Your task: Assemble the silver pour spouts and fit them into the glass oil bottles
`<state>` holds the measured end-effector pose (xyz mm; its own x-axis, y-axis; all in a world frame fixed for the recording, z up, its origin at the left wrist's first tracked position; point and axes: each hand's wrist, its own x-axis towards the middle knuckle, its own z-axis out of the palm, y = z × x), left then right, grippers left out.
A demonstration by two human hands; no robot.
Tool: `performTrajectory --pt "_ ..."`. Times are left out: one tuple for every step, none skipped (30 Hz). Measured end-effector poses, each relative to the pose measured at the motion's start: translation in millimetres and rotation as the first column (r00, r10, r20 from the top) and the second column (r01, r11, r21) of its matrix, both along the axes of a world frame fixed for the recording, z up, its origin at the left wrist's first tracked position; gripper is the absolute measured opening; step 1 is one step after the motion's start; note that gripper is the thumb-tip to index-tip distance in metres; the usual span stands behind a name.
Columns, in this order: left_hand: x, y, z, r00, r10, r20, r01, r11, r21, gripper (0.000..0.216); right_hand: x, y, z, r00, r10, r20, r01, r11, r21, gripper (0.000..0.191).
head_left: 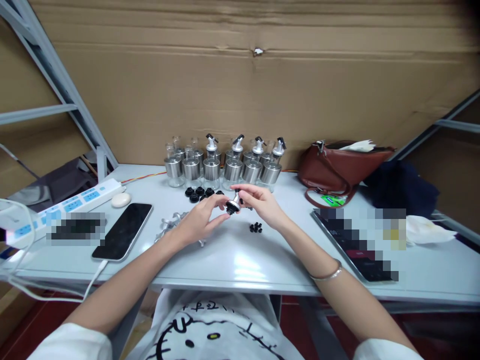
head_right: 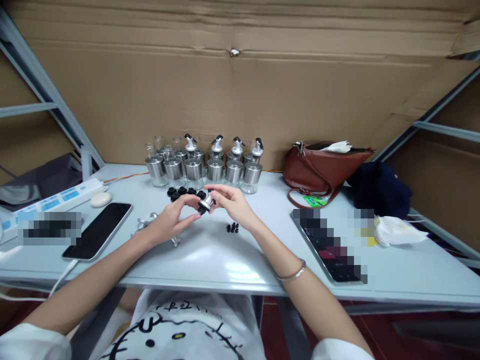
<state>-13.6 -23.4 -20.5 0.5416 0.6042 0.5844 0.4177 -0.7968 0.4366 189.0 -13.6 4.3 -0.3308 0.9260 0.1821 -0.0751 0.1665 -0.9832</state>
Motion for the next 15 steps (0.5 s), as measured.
performTrajectory --pt "0.2 -0.3 -0.1 1.000 -0.001 -0.002 0.001 1.000 -0.005 0.033 0.6 -0.4 0.6 1.000 0.010 0.005 -0.010 1.000 -0.005 0.040" --pt "0.4 -0.5 -0.2 1.000 -0.003 -0.003 0.003 1.000 -0.008 0.036 1.1 -0.8 0.8 1.000 0.022 0.009 -0.022 1.000 -0.011 0.040" --pt "0.6 -0.6 -0.2 1.000 -0.009 -0.007 0.009 1.000 -0.011 0.039 1.3 -1.0 0.5 0.999 0.035 0.012 -0.035 0.999 -0.014 0.040" --pt "0.7 -0.6 -0.2 1.000 -0.020 -0.012 0.020 1.000 -0.014 0.042 1.2 -1.2 -0.2 0.999 0.045 0.015 -0.045 0.999 -0.013 0.040" --pt "0.8 -0.5 -0.1 0.999 -0.033 -0.019 0.033 0.999 -0.017 0.043 0.8 -1.3 -1.2 0.998 0.052 0.019 -0.052 0.999 -0.009 0.039" --pt "0.8 -0.4 0.0 0.999 -0.046 -0.028 0.046 0.999 -0.018 0.043 0.1 -1.4 -2.3 0.998 0.057 0.026 -0.057 0.998 -0.003 0.039" --pt "0.8 -0.2 0.1 0.998 -0.055 -0.035 0.054 0.998 -0.014 0.042 -0.9 -1.7 -3.4 0.998 0.059 0.034 -0.059 0.998 0.005 0.040" --pt "0.7 0.1 0.3 0.998 -0.054 -0.036 0.054 0.999 -0.005 0.040 -1.9 -2.1 -4.3 0.998 0.050 0.040 -0.050 0.999 0.018 0.042" --pt "0.5 0.3 0.4 0.999 -0.042 -0.030 0.043 0.999 0.005 0.038 -3.1 -2.9 -4.8 0.999 0.020 0.044 -0.022 0.999 0.045 0.044" --pt "0.2 0.6 0.4 1.000 -0.018 -0.016 0.018 1.000 0.011 0.036 -4.2 -4.0 -5.0 0.998 -0.035 0.051 0.030 0.995 0.094 0.045" --pt "-0.1 0.8 0.4 1.000 0.014 0.005 -0.014 1.000 0.013 0.034 -5.1 -5.3 -4.7 0.992 -0.111 0.065 0.099 0.981 0.166 0.045" --pt "-0.4 0.9 0.3 0.998 0.047 0.032 -0.047 0.999 0.010 0.032 -5.9 -6.9 -4.2 0.978 -0.192 0.085 0.166 0.954 0.248 0.042" --pt "-0.6 1.1 0.3 0.995 0.074 0.061 -0.074 0.997 -0.004 0.031 -6.4 -8.5 -3.6 0.960 -0.256 0.111 0.209 0.923 0.324 0.038" --pt "-0.6 1.1 0.2 0.992 0.093 0.091 -0.091 0.996 -0.023 0.030 -6.8 -10.1 -3.0 0.947 -0.289 0.143 0.218 0.900 0.379 0.033" --pt "-0.4 1.1 0.3 0.987 0.103 0.120 -0.098 0.994 -0.045 0.029 -7.1 -11.3 -2.7 0.941 -0.288 0.177 0.197 0.893 0.405 0.029"
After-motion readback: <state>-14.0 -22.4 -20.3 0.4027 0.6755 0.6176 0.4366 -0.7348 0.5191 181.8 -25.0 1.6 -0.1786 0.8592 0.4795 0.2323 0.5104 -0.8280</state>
